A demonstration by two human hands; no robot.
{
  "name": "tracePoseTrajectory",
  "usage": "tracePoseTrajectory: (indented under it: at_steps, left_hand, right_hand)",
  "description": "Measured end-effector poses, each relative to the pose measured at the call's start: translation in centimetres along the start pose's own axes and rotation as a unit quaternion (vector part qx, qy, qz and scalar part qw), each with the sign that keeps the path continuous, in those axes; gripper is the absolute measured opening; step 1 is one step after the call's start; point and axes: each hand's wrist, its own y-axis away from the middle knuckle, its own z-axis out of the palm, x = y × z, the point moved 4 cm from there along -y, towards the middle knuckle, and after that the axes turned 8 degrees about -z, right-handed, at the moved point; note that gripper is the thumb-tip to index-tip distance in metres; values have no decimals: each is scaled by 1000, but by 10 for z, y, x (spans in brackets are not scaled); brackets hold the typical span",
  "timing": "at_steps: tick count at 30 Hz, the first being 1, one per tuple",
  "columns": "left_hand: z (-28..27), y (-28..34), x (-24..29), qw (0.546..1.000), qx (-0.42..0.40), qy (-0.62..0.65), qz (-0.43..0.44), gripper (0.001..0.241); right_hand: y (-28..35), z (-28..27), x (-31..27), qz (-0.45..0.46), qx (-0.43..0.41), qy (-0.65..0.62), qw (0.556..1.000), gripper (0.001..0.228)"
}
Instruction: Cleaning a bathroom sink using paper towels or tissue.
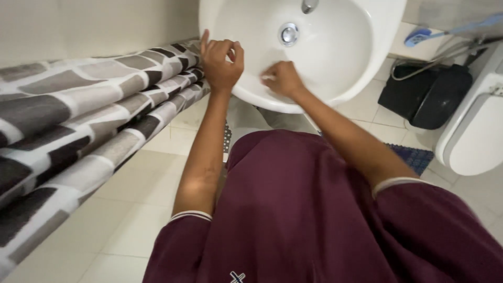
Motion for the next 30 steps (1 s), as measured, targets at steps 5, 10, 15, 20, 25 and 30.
tracePoseTrajectory:
  at_steps: [5,10,15,20,25,30]
  left_hand:
    - [-1,0,-2,1000,-7,21,-14,27]
    - [-6,6,-16,997,26,53,-55,15]
    - [-16,7,-14,992,121,12,-26,21]
    - [-13,2,-30,988,106,6,-108,37]
    - [-11,-5,-56,980,46,45,-190,41]
    - [1,-33,-79,961,7,55,-272,35]
  right_hand:
    - [-60,1,-52,-54,326,-100,939,18]
    - [-42,-11,-99,-35,254,-63,964,19]
    - [11,-20,-76,-80,93,-32,992,38]
    - [3,-6,-42,-4,-21,41,999,33]
    - [-27,-9,-96,54,65,-60,995,29]
    - [-89,-3,-126,63,241,-110,962,28]
